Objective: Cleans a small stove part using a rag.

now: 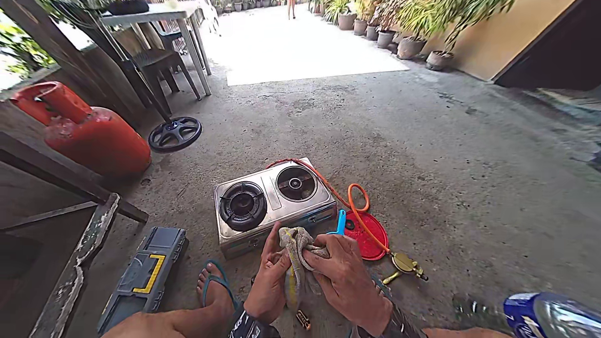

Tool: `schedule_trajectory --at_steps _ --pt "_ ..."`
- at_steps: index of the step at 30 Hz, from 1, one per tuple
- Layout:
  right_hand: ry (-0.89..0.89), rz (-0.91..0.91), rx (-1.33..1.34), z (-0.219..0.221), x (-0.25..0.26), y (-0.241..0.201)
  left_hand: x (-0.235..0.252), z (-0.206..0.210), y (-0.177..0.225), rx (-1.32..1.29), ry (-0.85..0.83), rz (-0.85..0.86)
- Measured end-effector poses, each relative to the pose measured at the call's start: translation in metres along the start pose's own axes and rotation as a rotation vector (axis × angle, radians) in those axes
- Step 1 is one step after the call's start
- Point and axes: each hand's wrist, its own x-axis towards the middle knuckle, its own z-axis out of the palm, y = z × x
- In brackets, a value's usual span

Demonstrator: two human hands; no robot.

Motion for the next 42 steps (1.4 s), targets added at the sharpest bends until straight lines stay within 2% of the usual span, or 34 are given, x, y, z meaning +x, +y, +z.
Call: schedule_trajectory --at_steps 3,8,12,15,19,21,23,26,28,30,32,34,35,37,39,42 --pt "-0.010 0.086 0.022 -0.003 0.003 -0.005 0.003 0.002 -0.001 0.043 -0.036 0.070" --pt "-0.126 0.213 0.105 -0.010 0.007 -0.008 0.002 0.000 -0.004 0.306 -0.134 0.265" --pt "-0.200 0.247 0.225 -0.006 0.006 -0.009 -0.001 -0.004 -0.013 0.493 -0.207 0.351" --pt "-0.237 0.358 0.544 -0.005 0.004 -0.004 0.000 -0.007 -0.014 0.504 -0.237 0.319" --pt "-0.222 0.582 1.186 -0.013 0.008 -0.002 0.002 -0.007 -0.011 0.446 -0.236 0.288" --pt "-0.139 0.753 1.592 -0.018 0.009 -0.002 0.006 -0.008 -0.008 0.262 -0.199 0.228" --pt "0.004 0.886 1.818 -0.026 0.014 -0.003 0.009 -0.009 -0.003 -0.073 -0.136 0.090" --pt "0.121 0.920 1.639 -0.034 0.020 0.003 0.004 -0.001 0.010 -0.350 0.058 -0.098" --pt "0.128 0.869 1.433 -0.038 0.021 0.011 0.001 0.000 0.013 -0.366 0.049 -0.132" --pt "0.049 0.721 1.052 -0.041 0.020 0.022 0.000 -0.001 0.014 -0.344 -0.013 -0.124" --pt "-0.030 0.550 0.451 -0.043 0.017 0.030 0.002 -0.003 0.014 -0.303 -0.035 -0.092" --pt "-0.017 0.423 0.119 -0.044 0.014 0.034 0.004 -0.004 0.013 -0.200 -0.026 -0.048" --pt "0.019 0.378 0.093 -0.044 0.013 0.033 0.005 -0.004 0.013 -0.136 -0.020 -0.029" --pt "0.063 0.273 0.252 -0.043 0.009 0.025 0.005 -0.001 0.012 -0.002 0.005 -0.009" --pt "0.015 0.151 0.475 -0.035 0.008 0.012 0.004 0.001 0.010 0.102 0.003 0.011" --pt "-0.063 0.104 0.577 -0.020 0.004 -0.004 0.001 0.005 0.006 0.239 -0.007 0.054"
